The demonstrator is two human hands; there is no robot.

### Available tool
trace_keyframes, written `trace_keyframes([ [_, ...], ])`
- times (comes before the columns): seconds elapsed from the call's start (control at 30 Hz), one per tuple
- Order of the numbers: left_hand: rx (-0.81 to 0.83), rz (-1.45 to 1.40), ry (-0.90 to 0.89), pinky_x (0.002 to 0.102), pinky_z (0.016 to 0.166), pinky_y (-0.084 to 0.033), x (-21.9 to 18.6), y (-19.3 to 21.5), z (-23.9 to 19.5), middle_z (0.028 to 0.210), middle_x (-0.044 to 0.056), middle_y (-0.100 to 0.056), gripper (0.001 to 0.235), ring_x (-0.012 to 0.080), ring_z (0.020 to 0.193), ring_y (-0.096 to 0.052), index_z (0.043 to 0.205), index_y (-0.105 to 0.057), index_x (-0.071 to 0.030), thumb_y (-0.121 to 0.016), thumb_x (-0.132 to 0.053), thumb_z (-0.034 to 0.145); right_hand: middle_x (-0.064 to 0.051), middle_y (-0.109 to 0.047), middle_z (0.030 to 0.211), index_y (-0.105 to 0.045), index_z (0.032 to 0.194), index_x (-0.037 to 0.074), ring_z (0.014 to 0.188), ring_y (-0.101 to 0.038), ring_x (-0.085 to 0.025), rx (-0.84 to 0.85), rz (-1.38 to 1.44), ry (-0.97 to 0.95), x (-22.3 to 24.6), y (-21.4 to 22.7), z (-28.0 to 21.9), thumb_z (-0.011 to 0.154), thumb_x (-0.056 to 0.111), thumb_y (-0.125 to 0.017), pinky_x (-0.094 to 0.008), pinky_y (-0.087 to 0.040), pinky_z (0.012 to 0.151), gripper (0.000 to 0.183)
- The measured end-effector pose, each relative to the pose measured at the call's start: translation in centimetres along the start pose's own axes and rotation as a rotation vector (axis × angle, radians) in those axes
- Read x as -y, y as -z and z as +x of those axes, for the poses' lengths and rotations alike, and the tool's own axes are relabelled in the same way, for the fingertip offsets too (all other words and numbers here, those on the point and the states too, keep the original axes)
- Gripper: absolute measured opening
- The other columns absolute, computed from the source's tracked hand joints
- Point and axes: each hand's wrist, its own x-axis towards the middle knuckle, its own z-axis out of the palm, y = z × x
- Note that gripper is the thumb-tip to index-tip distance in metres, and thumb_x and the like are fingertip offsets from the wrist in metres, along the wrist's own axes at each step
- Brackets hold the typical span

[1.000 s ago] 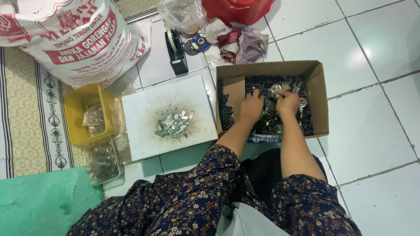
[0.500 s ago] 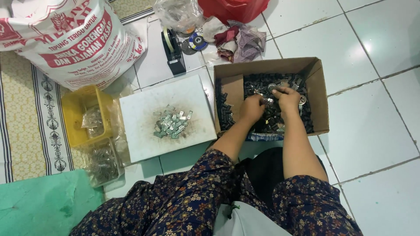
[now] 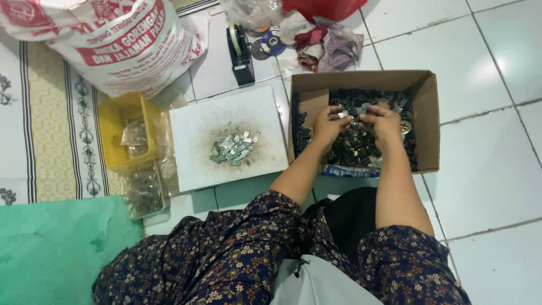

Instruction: Sorting small metal components from a large cardboard box onto a white board and into a yellow container while sitting on the floor.

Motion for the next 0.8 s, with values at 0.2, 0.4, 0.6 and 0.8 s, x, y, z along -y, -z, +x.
trace_keyframes([
  [0.2, -0.049, -0.001, 0.013, 0.041, 0.084, -0.064, -2.1, -0.8, -2.1, 0.111, 0.025, -0.066, 0.042, 0.0323, 0.098, -0.071, 0.133, -0.062, 0.0, -0.067, 0.007, 0.091, -0.008, -0.062, 0.103, -0.065, 0.129, 0.003, 0.095, -0.073, -0.018, 0.033, 0.028, -0.018, 2.3, -0.3, -2.0, 0.086, 0.002, -0.076, -0.026, -0.069, 0.076, 0.045],
  [0.4, -0.068, 0.066, 0.025, 0.042, 0.084, -0.064, -3.2, -0.5, -3.1, 0.107, 0.025, -0.067, 0.041, 0.036, 0.1, -0.072, 0.132, -0.064, -0.003, -0.068, 0.004, 0.092, -0.007, -0.063, 0.095, -0.064, 0.132, 0.003, 0.09, -0.073, -0.022, 0.062, 0.101, -0.1, 0.9, 0.5, -0.6, 0.082, -0.001, -0.075, -0.04, -0.069, 0.084, 0.051],
  [0.6, -0.074, 0.077, 0.013, 0.039, 0.08, -0.066, -1.6, -0.2, -1.9, 0.105, 0.026, -0.068, 0.039, 0.0346, 0.098, -0.073, 0.13, -0.066, -0.003, -0.067, 0.002, 0.092, -0.006, -0.065, 0.091, -0.064, 0.13, 0.001, 0.086, -0.073, -0.019, 0.153, 0.21, -0.156, 3.5, -1.3, -2.4, 0.081, 0.0, -0.078, -0.04, -0.068, 0.086, 0.052],
  [0.8, -0.115, 0.056, -0.079, 0.039, 0.076, -0.064, -1.8, 0.0, -2.4, 0.102, 0.031, -0.068, 0.038, 0.0357, 0.092, -0.073, 0.127, -0.067, 0.004, -0.066, 0.003, 0.089, -0.014, -0.073, 0.099, -0.064, 0.131, 0.001, 0.087, -0.076, -0.023, 0.266, 0.121, -0.126, 2.7, -1.7, -2.5, 0.085, 0.003, -0.078, -0.036, -0.066, 0.075, 0.048],
])
